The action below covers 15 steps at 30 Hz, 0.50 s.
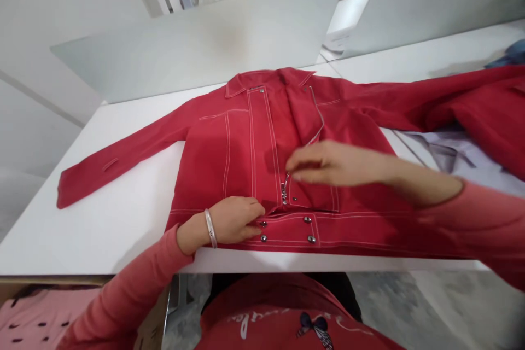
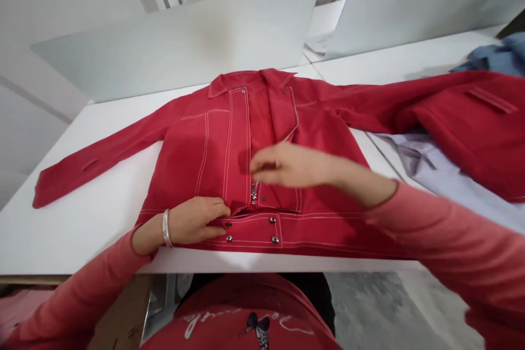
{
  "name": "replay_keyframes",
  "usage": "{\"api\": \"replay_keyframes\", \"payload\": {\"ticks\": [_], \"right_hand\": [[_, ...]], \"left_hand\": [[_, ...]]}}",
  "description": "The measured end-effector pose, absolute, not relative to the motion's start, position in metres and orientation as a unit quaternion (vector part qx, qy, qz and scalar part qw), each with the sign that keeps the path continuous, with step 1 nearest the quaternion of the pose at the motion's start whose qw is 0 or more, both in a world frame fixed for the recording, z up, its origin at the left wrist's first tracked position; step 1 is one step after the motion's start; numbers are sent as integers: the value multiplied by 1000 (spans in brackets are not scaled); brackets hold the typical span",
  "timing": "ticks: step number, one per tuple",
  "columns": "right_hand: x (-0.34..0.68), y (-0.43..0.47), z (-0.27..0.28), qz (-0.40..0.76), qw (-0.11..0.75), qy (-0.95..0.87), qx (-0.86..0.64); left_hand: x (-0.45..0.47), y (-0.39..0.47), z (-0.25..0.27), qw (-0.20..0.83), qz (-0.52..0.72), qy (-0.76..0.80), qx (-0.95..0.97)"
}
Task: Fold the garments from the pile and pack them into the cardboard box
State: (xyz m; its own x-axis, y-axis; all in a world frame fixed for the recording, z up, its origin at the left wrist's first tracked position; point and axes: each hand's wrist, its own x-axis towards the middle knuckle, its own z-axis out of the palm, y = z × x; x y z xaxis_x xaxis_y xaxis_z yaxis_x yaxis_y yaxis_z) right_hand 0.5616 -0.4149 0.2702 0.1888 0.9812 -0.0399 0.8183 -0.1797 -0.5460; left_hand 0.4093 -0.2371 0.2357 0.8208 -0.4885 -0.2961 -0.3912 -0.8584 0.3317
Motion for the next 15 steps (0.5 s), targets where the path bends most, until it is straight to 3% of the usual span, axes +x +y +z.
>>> {"api": "replay_keyframes", "payload": {"ticks": [2,6,10,15], "right_hand": [[533,-424,250,241,176,-636,-711],[499,-437,227,194,113,-658,-719],[490,-451,227,166,137,-657,-723],[500,-447,234,169,137,-585,-782]], "left_hand": [[407,-237,235,141,-169,-245,944],[405,-235,232,200,-130,-272,932],[404,-233,232,257,-127,-303,909],[408,-235,235,228,-157,-286,917]]}}
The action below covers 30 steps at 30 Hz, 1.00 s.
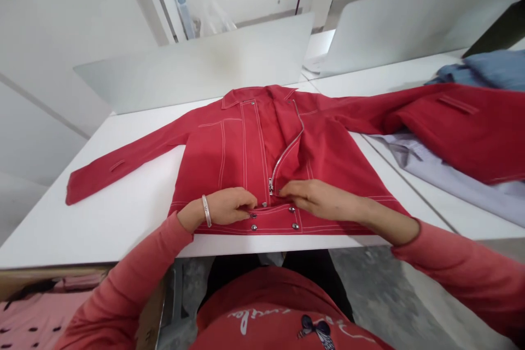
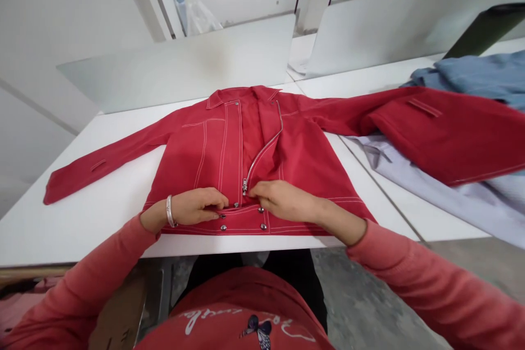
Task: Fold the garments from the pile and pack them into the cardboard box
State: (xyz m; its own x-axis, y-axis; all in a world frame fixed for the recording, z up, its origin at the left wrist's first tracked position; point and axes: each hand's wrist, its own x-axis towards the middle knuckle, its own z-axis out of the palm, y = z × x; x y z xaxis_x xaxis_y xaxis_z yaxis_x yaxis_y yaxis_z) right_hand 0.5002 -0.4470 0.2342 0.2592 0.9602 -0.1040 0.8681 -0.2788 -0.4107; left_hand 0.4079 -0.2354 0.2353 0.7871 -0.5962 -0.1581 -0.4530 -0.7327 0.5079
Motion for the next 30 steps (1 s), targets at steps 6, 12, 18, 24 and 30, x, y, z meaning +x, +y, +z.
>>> {"api": "replay_keyframes", "payload": {"ticks": [6,12,18,24,30], "right_hand": [[506,-416,228,95,-46,-533,-840],[495,-413,219,37,-98,-535,-838],[497,-430,234,15,-20,-470,-882],[480,-434,235,-47,39,-542,-838],[473,-427,209,18,-31,-622,-782]], "left_hand": [[411,-241,232,186,-146,-307,922],[410,-240,227,189,-126,-327,917],[408,-237,224,188,-110,-342,914],[406,-233,217,190,-88,-352,912],[406,-232,217,179,-78,-366,910]]}}
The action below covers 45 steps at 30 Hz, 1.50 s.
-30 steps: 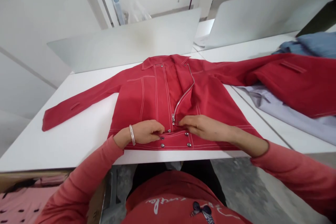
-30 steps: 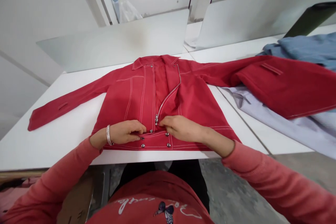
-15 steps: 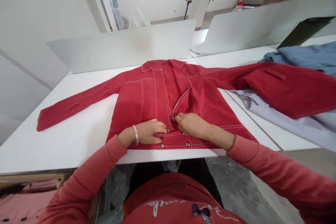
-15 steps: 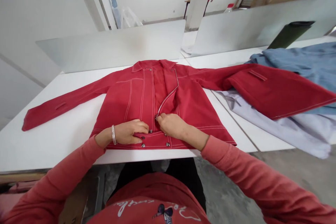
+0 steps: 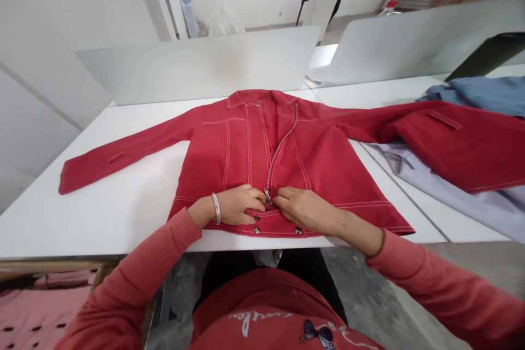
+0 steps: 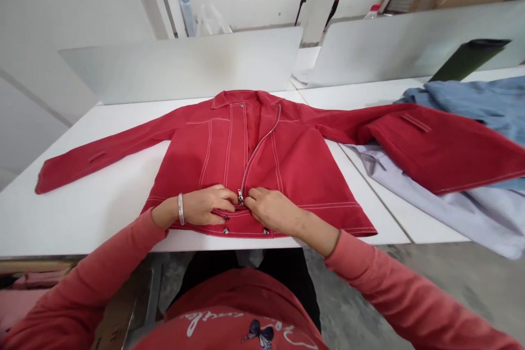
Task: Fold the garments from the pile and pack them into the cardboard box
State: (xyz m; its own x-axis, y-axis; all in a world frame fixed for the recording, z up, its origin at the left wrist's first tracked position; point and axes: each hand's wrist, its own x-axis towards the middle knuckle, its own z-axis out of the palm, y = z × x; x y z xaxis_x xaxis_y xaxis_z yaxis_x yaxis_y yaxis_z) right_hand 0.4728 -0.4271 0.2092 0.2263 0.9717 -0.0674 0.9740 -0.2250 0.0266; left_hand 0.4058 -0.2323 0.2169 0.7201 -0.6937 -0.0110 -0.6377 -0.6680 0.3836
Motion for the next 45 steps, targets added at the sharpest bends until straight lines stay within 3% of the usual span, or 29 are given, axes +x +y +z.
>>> {"api": "replay_keyframes", "payload": {"ticks": [21,25,30,39,45], "right_hand": [[487,-431,219,-134,-57,634,760],[485,-425,222,-135,-20,618,774],[480,-422,222,-108,9,618,778],[481,-431,207,-56,-22,667,743],[516,-431,249,-110,-70,666,735]], "left_hand": [[411,-234,224,207,-100,-369,901],[418,-236,233,231,-135,-341,901],[427,-244,230,165,-138,-317,924],[424,-248,227,121,-132,-308,934],[437,-249,256,73,-175,-298,935]]}}
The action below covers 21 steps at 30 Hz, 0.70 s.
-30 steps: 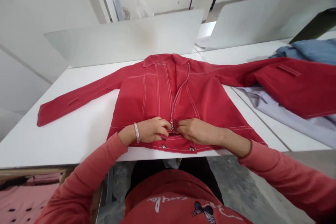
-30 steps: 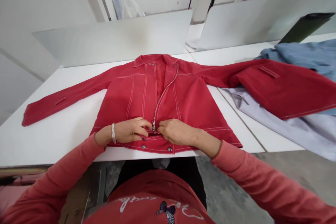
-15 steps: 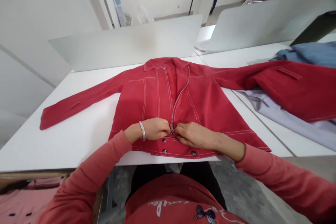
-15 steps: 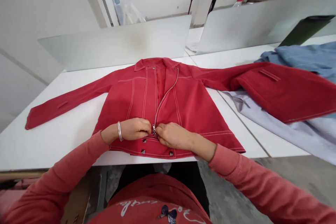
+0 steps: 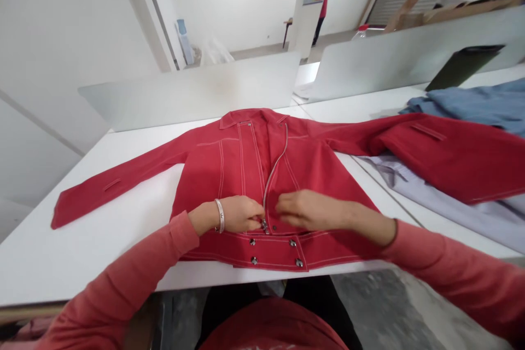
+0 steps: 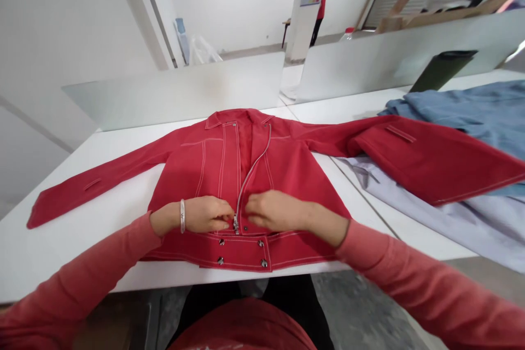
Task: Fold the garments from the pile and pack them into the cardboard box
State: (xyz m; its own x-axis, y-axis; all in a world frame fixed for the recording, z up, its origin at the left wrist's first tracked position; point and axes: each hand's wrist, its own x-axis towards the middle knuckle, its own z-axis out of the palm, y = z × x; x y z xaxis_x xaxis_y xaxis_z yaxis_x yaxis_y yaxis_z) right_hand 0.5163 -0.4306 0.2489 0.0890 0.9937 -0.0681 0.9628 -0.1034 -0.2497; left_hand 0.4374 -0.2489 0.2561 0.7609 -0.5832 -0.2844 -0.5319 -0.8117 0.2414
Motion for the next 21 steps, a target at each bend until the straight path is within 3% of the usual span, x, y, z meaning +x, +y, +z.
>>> {"api": "replay_keyframes", "payload": {"ticks": [6,10,21], "right_hand": [[629,-419,295,19,136,-408,-903],[692,-402,280,64,225,-244,-941],[758,-365,232,60,281,-158,-945]], "left_hand": [[487,-264,257,-1,-122,-198,973],[507,-276,235,5,-79,-136,987],[508,-267,207,100,-53,-123,986]]}}
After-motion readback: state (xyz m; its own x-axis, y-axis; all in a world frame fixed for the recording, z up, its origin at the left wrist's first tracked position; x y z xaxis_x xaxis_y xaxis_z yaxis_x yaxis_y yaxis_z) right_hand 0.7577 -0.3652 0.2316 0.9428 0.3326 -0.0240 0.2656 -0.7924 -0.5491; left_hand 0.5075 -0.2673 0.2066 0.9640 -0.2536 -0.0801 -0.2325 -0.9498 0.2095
